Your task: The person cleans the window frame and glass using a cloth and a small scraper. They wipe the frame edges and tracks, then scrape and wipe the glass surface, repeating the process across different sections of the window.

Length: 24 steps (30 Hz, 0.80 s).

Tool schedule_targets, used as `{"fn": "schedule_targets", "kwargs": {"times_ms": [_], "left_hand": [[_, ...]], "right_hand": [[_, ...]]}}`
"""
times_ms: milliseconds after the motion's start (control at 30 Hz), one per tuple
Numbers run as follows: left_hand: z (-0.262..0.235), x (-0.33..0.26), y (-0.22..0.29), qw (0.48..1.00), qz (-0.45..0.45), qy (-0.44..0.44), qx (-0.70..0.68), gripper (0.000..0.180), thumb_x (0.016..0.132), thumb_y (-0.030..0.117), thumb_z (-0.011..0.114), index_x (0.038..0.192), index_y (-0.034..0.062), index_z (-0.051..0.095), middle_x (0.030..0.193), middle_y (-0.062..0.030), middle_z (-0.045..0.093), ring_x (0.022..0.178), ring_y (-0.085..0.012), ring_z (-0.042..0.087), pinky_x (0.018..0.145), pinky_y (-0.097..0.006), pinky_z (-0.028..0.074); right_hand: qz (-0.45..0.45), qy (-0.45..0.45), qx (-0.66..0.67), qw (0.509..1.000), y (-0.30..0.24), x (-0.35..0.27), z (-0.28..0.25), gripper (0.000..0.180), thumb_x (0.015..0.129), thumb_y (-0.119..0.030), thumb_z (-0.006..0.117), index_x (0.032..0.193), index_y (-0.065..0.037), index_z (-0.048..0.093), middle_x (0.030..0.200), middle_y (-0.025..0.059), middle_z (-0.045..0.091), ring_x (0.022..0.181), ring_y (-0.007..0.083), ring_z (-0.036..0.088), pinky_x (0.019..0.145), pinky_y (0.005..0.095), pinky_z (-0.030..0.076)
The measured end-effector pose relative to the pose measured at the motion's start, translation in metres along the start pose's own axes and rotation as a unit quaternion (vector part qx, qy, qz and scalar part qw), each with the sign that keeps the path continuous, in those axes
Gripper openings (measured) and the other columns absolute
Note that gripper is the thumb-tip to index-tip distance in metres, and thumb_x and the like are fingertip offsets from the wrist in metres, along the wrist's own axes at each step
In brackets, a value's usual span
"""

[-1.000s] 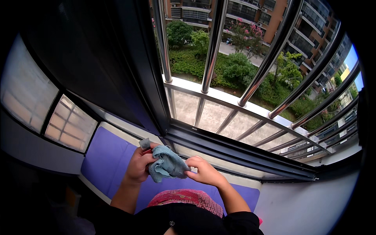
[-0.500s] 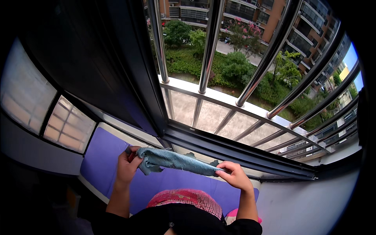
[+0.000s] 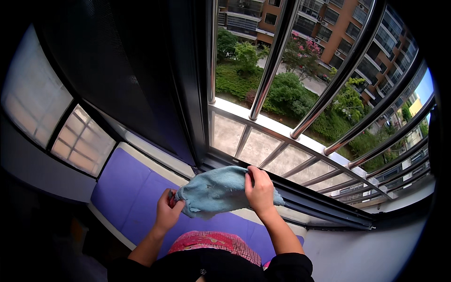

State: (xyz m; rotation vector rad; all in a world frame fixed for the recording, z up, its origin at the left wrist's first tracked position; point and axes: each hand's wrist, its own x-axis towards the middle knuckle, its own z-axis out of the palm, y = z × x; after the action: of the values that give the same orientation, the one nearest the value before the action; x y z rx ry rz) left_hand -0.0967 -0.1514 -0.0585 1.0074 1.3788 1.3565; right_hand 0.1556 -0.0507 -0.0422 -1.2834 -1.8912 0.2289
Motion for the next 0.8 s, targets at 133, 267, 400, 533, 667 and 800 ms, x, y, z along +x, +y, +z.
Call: {"fn": "schedule_targets", "kwargs": {"times_ms": [133, 267, 400, 533, 667, 800], "left_hand": [[-0.008, -0.012, 0.006, 0.995, -0.082, -0.017, -0.050, 0.018, 0.080, -0.001, 0.059, 0.095, 0.0016, 0.050, 0.081, 0.0009, 0.052, 0.070, -0.0043, 0.048, 0.061, -0.021, 0.041], [0.005, -0.027, 0.013, 0.971, -0.143, -0.142, -0.131, 0.023, 0.080, -0.001, 0.060, 0.100, 0.0022, 0.050, 0.088, -0.0009, 0.054, 0.073, -0.0063, 0.052, 0.063, -0.023, 0.044], [0.035, -0.039, 0.014, 0.924, -0.269, -0.195, -0.189, 0.027, 0.081, -0.001, 0.060, 0.106, 0.0024, 0.049, 0.090, -0.0013, 0.054, 0.072, -0.0066, 0.052, 0.062, -0.022, 0.043], [0.049, -0.046, 0.000, 0.898, -0.305, -0.209, -0.238, 0.025, 0.083, -0.002, 0.060, 0.105, 0.0034, 0.048, 0.086, -0.0003, 0.053, 0.065, -0.0050, 0.048, 0.055, -0.020, 0.039], [0.046, -0.035, 0.004, 0.897, -0.302, -0.168, -0.275, 0.020, 0.084, -0.001, 0.056, 0.100, 0.0062, 0.047, 0.078, -0.0002, 0.051, 0.052, -0.0052, 0.038, 0.049, -0.020, 0.032], [0.055, -0.034, -0.003, 0.870, -0.359, -0.162, -0.296, 0.014, 0.086, 0.003, 0.054, 0.097, 0.0069, 0.047, 0.075, -0.0002, 0.050, 0.051, -0.0057, 0.037, 0.048, -0.021, 0.031]], "right_hand": [[-0.101, -0.048, -0.022, 0.993, -0.005, -0.007, 0.026, 0.025, 0.079, 0.000, 0.060, 0.104, 0.002, 0.057, 0.093, 0.0162, 0.061, 0.091, 0.0317, 0.058, 0.081, 0.0386, 0.047], [-0.159, -0.073, -0.004, 0.985, -0.028, 0.007, 0.045, 0.027, 0.079, -0.003, 0.060, 0.104, 0.001, 0.056, 0.104, 0.0153, 0.058, 0.098, 0.0332, 0.056, 0.086, 0.0402, 0.046], [-0.131, -0.093, -0.010, 0.987, -0.033, 0.016, 0.064, 0.027, 0.077, -0.002, 0.055, 0.104, 0.001, 0.054, 0.106, 0.0146, 0.054, 0.098, 0.0326, 0.055, 0.085, 0.0395, 0.045], [-0.113, -0.106, -0.091, 0.984, -0.050, 0.022, 0.076, 0.030, 0.076, -0.003, 0.050, 0.105, -0.001, 0.055, 0.094, 0.0136, 0.052, 0.088, 0.0290, 0.050, 0.074, 0.0377, 0.042], [-0.096, -0.108, -0.159, 0.977, -0.051, 0.023, 0.071, 0.023, 0.075, -0.008, 0.051, 0.095, -0.001, 0.059, 0.087, 0.0108, 0.051, 0.086, 0.0263, 0.049, 0.072, 0.0349, 0.039], [-0.142, -0.127, -0.128, 0.973, -0.047, 0.034, 0.083, 0.017, 0.072, -0.006, 0.053, 0.088, -0.003, 0.058, 0.083, 0.0116, 0.051, 0.084, 0.0277, 0.050, 0.072, 0.0360, 0.041]]}}
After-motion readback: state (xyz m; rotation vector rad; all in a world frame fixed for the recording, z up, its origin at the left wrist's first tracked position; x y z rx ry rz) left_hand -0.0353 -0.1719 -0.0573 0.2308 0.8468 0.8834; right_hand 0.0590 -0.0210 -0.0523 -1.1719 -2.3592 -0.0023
